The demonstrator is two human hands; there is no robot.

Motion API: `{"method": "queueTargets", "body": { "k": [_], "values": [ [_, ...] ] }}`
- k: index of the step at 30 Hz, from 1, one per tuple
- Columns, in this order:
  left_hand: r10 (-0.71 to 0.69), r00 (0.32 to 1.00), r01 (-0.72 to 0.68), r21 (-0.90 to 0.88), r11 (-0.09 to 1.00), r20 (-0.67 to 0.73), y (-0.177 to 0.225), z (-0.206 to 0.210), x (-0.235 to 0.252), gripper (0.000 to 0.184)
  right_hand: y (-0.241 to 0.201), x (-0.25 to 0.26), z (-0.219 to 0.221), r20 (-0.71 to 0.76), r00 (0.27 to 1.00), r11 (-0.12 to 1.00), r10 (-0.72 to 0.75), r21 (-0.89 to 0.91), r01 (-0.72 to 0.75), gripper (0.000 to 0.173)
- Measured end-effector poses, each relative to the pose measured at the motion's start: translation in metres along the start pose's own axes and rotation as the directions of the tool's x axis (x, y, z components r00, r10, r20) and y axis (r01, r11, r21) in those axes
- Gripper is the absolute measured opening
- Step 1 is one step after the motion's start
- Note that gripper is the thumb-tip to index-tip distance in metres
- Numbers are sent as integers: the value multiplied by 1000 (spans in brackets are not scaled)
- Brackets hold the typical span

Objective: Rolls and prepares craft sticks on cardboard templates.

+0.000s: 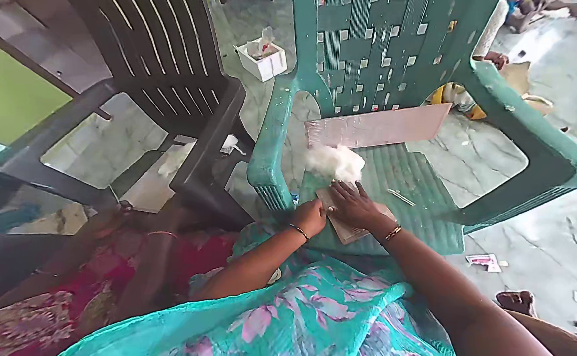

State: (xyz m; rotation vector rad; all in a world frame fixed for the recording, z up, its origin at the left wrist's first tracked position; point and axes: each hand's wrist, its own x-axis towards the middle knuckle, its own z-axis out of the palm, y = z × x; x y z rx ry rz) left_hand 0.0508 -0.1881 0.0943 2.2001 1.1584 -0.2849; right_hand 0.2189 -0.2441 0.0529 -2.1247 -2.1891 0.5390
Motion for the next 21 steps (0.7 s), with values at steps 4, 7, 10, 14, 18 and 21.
{"method": "queueTargets", "body": {
  "k": [4,7,10,14,18,21],
  "values": [
    [52,995,-50,-24,998,88,-4,2,-10,34,-5,-34,-3,142,990,1000,21,-19,-18,81],
    [122,979,-118,-36,992,161,-4,5,-19,35,-3,-71,-1,198,980,999,-3,-33,9,87],
    [170,963,-160,-63,985,209,-3,11,-29,34,-2,-106,3,222,975,999,-24,-42,34,88],
    [222,954,-200,-123,972,201,-4,14,-34,31,1,-136,-2,192,978,996,-82,-22,87,80],
    [201,978,-186,-219,958,52,-14,13,-28,32,10,-129,-18,101,995,999,9,36,-12,72],
    [151,988,-154,-246,957,-32,-19,9,-21,33,7,-101,-29,32,993,994,111,6,-111,70]
  ]
}}
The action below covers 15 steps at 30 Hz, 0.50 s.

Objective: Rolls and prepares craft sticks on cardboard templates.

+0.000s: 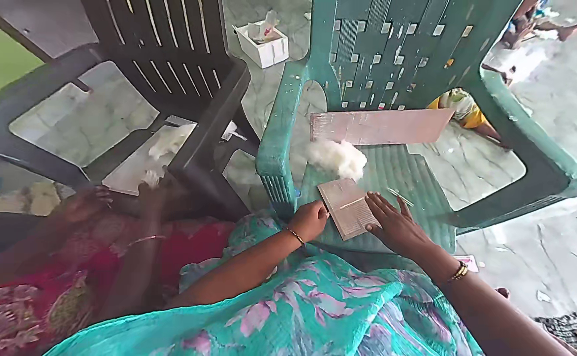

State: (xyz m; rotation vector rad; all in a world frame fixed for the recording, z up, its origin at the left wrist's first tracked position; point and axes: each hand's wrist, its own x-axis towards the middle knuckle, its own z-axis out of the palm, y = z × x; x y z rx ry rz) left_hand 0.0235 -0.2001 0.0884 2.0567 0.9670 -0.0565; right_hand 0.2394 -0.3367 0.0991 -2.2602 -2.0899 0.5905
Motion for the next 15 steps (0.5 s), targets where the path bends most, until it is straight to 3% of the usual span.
{"method": "queueTargets", "body": {
  "k": [4,8,15],
  "values": [
    [-38,999,39,39,998,-33,-1,-3,8,32,-12,47,7,-97,994,999,-46,-17,45,68],
    [-55,998,56,103,993,-12,-1,-3,14,32,-23,82,17,-12,995,994,-96,-53,96,71],
    [-20,998,12,148,989,53,-1,1,9,30,-21,37,26,178,980,996,-83,-22,88,83]
  ]
}}
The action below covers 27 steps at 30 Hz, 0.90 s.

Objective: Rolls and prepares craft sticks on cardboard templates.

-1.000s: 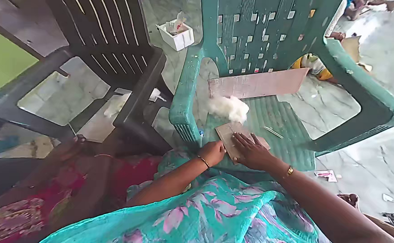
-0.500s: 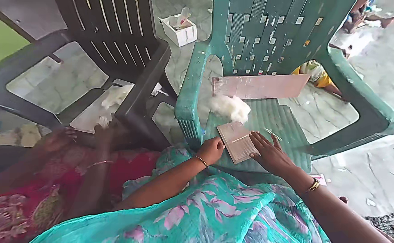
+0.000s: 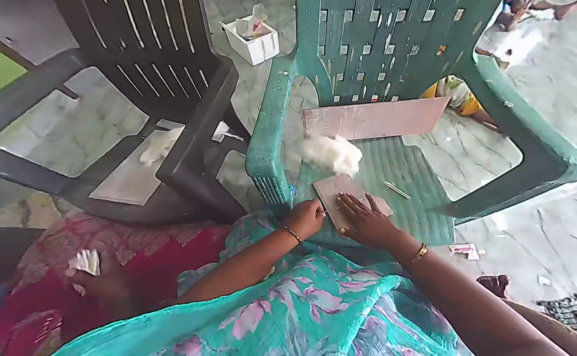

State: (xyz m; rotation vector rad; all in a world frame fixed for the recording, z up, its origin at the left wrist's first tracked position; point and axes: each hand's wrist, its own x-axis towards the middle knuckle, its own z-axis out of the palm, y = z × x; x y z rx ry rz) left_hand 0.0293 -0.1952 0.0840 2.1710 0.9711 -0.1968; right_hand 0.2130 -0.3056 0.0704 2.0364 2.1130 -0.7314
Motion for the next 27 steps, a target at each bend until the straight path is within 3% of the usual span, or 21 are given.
{"method": "queueTargets", "body": {
  "k": [7,9,12,15,19,27],
  "values": [
    [101,992,-106,62,992,78,13,12,-12,33,-8,-59,7,63,998,999,-25,-24,26,79],
    [120,990,-126,72,989,78,13,13,-16,33,-4,-72,12,-86,992,995,-92,25,95,73],
    [150,988,-152,48,987,45,13,14,-24,33,5,-79,29,-502,852,976,-150,61,208,47],
    [190,982,-190,30,981,12,15,14,-32,32,7,-78,34,-691,720,989,-61,54,135,26],
    [250,967,-249,21,968,-43,19,17,-43,31,9,-73,36,-769,639,998,-16,30,61,22],
    [291,955,-290,23,957,-62,29,21,-52,30,6,-68,46,-830,554,993,-64,3,120,16]
  ]
}}
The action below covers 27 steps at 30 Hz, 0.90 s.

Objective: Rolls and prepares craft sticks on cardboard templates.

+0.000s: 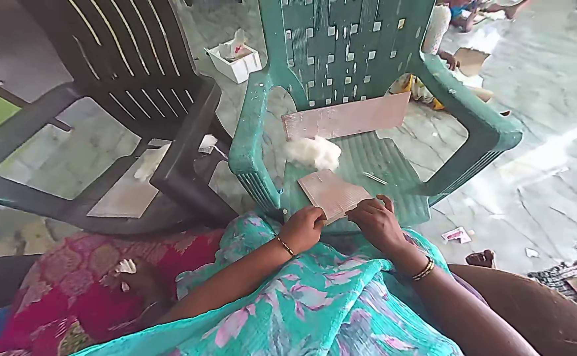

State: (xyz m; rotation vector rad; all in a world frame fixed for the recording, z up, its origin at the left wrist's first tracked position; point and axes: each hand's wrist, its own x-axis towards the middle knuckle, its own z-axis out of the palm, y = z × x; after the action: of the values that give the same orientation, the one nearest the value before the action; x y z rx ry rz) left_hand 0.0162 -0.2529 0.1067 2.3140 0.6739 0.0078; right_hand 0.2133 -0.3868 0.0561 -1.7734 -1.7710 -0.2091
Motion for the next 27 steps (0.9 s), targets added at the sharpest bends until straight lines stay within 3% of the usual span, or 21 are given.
{"method": "queueTargets", "body": {
  "k": [6,10,15,22,27],
  "values": [
    [55,998,-55,31,998,6,1,-2,6,29,8,-7,-12,-61,998,1000,29,15,-28,17],
    [27,997,-24,30,999,-77,-10,-11,15,28,34,-7,-27,-59,982,983,181,-13,-183,16],
    [-74,992,72,-19,997,-106,-22,-17,24,28,64,29,-37,35,814,815,579,-51,-578,19],
    [-73,996,71,-29,997,-50,-24,-10,26,29,107,65,5,106,692,694,714,-236,-680,20],
    [-72,996,70,-29,997,-51,-35,-8,27,30,108,56,-1,98,661,668,744,-140,-731,31]
  ]
}}
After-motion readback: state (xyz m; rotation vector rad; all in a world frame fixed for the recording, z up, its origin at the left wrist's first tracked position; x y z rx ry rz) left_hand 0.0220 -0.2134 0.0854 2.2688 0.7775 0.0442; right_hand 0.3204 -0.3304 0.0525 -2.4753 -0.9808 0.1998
